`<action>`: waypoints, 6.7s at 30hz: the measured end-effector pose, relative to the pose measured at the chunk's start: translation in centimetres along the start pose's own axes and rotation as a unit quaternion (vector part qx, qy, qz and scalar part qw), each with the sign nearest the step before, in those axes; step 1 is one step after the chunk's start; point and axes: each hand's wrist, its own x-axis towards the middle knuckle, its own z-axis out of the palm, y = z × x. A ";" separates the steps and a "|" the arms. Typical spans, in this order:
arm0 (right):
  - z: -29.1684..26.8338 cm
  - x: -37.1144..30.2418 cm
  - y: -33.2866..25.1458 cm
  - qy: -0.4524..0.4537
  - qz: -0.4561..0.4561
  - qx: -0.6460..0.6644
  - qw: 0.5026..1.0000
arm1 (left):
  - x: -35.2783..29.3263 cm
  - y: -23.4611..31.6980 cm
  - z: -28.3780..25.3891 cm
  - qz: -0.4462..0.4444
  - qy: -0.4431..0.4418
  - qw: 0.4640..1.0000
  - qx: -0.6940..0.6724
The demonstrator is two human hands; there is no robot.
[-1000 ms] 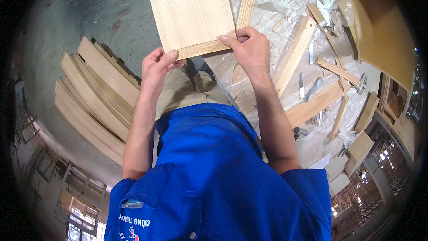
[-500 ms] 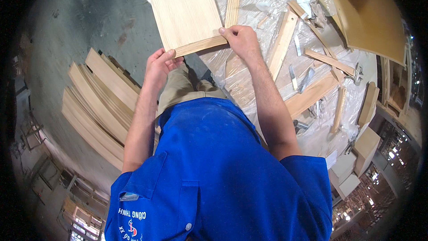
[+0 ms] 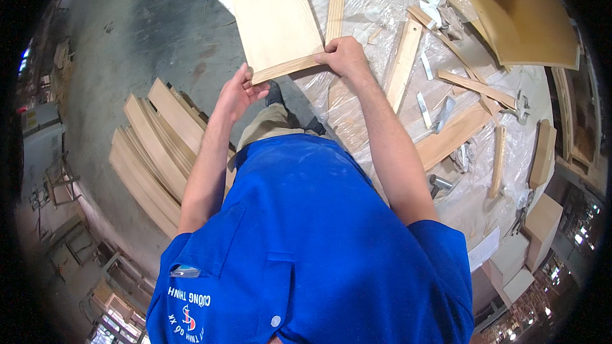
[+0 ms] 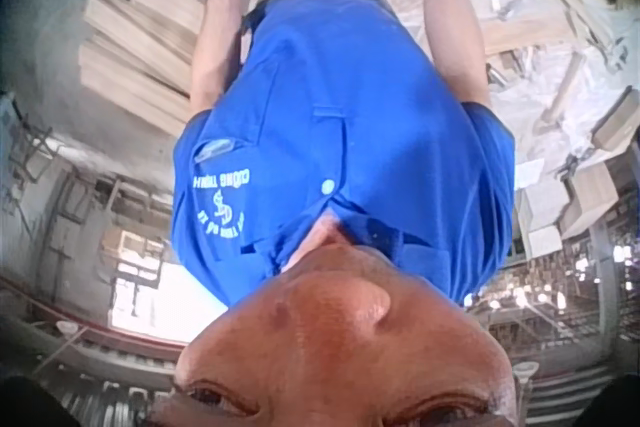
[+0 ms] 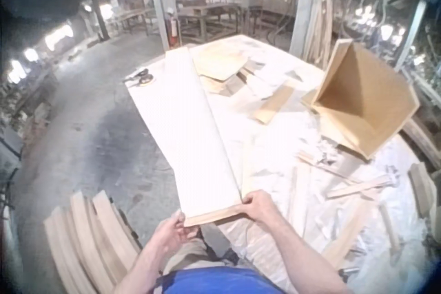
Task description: The person applies glue to the edges of small wooden strips and attaches them to a larger wooden panel. They press the pieces together, inspect the alignment, and continue assembling additional strips onto the panel.
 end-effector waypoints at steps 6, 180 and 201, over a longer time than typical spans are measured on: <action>-0.2 0.2 0.4 -0.018 0.021 0.030 0.999 | 0.2 -0.3 0.4 -0.001 0.007 0.999 0.041; 23.0 -5.1 -11.1 0.648 0.370 0.457 0.484 | 18.4 11.6 14.6 0.455 -0.743 0.299 0.389; 22.1 -5.0 -11.2 0.649 0.239 0.506 0.516 | 14.9 3.3 18.7 0.524 -0.571 0.210 0.596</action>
